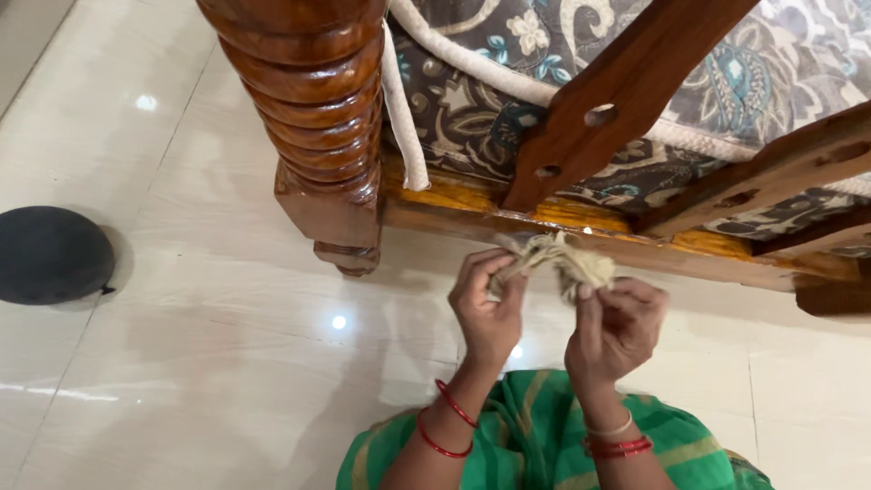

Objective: The person is cleaning a wooden bed frame using a cloth. They wipe various parts of the bed frame, including the legs and the side rails, ensuring thorough coverage.

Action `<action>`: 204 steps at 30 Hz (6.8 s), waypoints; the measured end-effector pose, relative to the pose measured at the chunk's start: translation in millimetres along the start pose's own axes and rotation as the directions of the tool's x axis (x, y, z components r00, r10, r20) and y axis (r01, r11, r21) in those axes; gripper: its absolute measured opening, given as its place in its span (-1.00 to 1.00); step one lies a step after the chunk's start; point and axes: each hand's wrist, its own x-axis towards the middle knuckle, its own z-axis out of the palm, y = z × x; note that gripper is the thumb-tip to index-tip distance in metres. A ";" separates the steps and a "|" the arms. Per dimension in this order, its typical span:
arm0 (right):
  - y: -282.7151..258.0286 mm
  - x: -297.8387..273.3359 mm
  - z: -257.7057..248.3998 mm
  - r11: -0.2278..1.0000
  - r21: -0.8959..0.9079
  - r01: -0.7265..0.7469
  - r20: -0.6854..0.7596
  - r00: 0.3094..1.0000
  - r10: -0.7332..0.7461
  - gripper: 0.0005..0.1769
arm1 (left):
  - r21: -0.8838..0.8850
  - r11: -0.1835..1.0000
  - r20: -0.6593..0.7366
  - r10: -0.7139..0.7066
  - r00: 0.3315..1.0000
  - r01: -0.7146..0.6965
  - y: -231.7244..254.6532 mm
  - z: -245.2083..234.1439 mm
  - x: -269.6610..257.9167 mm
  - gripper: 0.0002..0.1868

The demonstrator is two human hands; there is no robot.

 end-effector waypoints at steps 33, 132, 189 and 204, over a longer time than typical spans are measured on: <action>13.8 59.4 -35.7 0.790 -0.507 0.344 0.191 0.939 -0.286 -0.85 | 0.094 0.994 0.591 -0.008 0.807 -0.059 21.8 42.4 -19.0 -0.55; 105.3 93.9 -210.2 0.885 -0.466 -0.013 -0.264 0.957 -0.125 -0.75 | 0.198 0.884 0.742 0.148 0.654 -0.424 -2.0 234.9 -111.7 -0.57; 22.7 -4.4 87.7 0.235 0.495 -0.836 0.470 0.485 0.738 -0.56 | 0.349 0.937 0.087 -0.035 0.996 0.002 12.6 -35.3 -13.7 -0.43; -44.8 -12.9 68.0 0.522 0.083 -0.849 0.810 0.362 0.460 -0.79 | 0.118 0.960 -0.053 -0.251 0.966 0.256 59.5 -154.5 -5.3 -0.75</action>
